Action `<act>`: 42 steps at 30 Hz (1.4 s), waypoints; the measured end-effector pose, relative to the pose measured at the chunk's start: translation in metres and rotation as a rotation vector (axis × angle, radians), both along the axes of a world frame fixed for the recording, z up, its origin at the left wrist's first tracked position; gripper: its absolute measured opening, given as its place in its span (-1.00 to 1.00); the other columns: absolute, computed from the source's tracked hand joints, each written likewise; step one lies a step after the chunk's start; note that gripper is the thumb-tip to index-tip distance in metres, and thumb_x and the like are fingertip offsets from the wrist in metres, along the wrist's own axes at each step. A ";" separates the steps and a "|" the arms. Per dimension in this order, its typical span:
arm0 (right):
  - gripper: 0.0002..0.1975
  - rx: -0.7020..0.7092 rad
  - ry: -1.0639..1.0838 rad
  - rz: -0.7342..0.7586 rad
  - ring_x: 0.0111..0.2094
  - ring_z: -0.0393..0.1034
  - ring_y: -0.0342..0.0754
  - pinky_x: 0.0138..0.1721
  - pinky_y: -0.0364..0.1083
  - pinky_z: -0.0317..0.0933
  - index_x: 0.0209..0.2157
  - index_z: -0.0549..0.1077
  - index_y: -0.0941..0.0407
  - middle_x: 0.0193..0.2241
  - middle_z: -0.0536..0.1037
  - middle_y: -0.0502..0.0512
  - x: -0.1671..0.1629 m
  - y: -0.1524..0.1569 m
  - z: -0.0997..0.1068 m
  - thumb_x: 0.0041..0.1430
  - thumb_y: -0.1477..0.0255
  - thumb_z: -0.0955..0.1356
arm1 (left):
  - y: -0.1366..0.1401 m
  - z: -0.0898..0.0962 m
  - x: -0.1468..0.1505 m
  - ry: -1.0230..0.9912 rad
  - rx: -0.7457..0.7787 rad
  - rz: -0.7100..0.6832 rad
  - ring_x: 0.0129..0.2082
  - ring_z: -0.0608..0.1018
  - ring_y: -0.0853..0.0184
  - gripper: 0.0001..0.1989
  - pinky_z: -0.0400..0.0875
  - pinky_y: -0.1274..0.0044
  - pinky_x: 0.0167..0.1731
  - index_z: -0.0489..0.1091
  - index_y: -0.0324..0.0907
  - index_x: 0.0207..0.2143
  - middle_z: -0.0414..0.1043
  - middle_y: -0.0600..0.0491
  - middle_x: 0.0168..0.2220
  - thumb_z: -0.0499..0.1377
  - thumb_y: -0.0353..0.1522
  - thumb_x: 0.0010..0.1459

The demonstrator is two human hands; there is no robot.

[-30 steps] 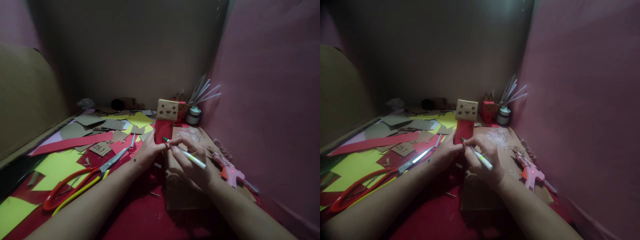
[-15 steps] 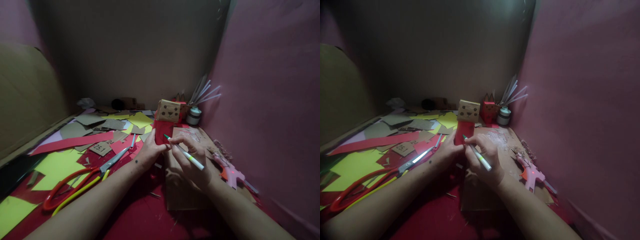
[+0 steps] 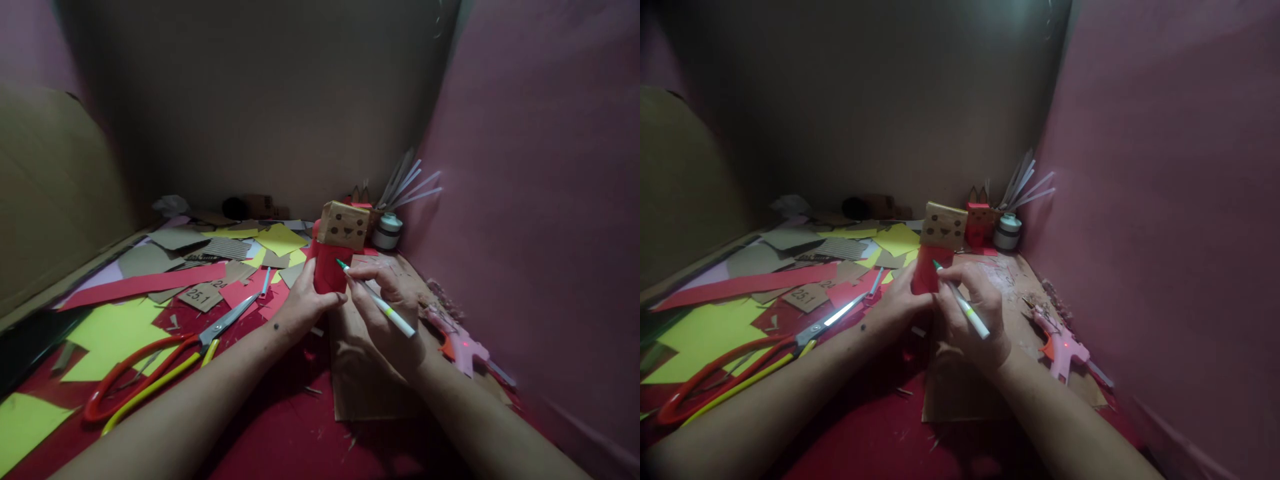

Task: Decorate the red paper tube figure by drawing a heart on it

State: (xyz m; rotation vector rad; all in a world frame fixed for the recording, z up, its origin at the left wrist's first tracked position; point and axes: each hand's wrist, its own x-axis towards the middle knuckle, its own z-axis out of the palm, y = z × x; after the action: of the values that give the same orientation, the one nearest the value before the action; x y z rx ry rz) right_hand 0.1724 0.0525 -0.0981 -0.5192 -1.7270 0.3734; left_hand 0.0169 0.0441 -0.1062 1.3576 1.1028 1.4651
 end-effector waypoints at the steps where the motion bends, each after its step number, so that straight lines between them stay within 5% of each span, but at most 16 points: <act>1: -0.87 0.006 -0.021 0.003 -0.29 0.53 -0.07 -0.21 -0.03 0.43 -0.23 0.52 0.01 -0.34 0.61 -0.01 0.000 0.000 0.000 0.26 0.54 0.37 | 0.001 0.000 0.000 -0.004 0.006 0.004 -0.09 0.54 0.10 -0.53 0.43 0.31 -0.09 0.34 -0.14 -0.10 0.53 -0.03 -0.13 0.36 -0.42 -0.10; 32: -0.88 -0.034 -0.115 0.010 -0.42 0.46 -0.11 -0.33 -0.07 0.36 -0.34 0.51 0.06 -0.45 0.55 -0.04 0.003 -0.007 0.005 0.18 0.55 0.35 | 0.001 -0.003 -0.001 -0.011 -0.019 -0.021 -0.14 0.56 0.13 -0.46 0.44 0.31 -0.11 0.32 -0.14 -0.02 0.53 -0.01 -0.13 0.34 -0.45 -0.11; 42: -0.85 0.017 0.006 0.014 -0.26 0.48 -0.08 -0.16 -0.04 0.38 -0.22 0.51 0.02 -0.32 0.56 -0.02 0.002 0.001 0.001 0.25 0.56 0.37 | -0.001 -0.001 0.000 0.078 -0.004 -0.034 -0.07 0.52 0.08 -0.47 0.42 0.28 -0.08 0.32 -0.16 -0.02 0.50 -0.05 -0.09 0.33 -0.42 -0.09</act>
State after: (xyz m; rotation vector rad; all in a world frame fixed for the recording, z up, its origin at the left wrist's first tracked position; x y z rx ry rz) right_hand 0.1744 0.0530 -0.0972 -0.4935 -1.7277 0.3703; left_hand 0.0167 0.0429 -0.1071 1.4340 1.1260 1.3946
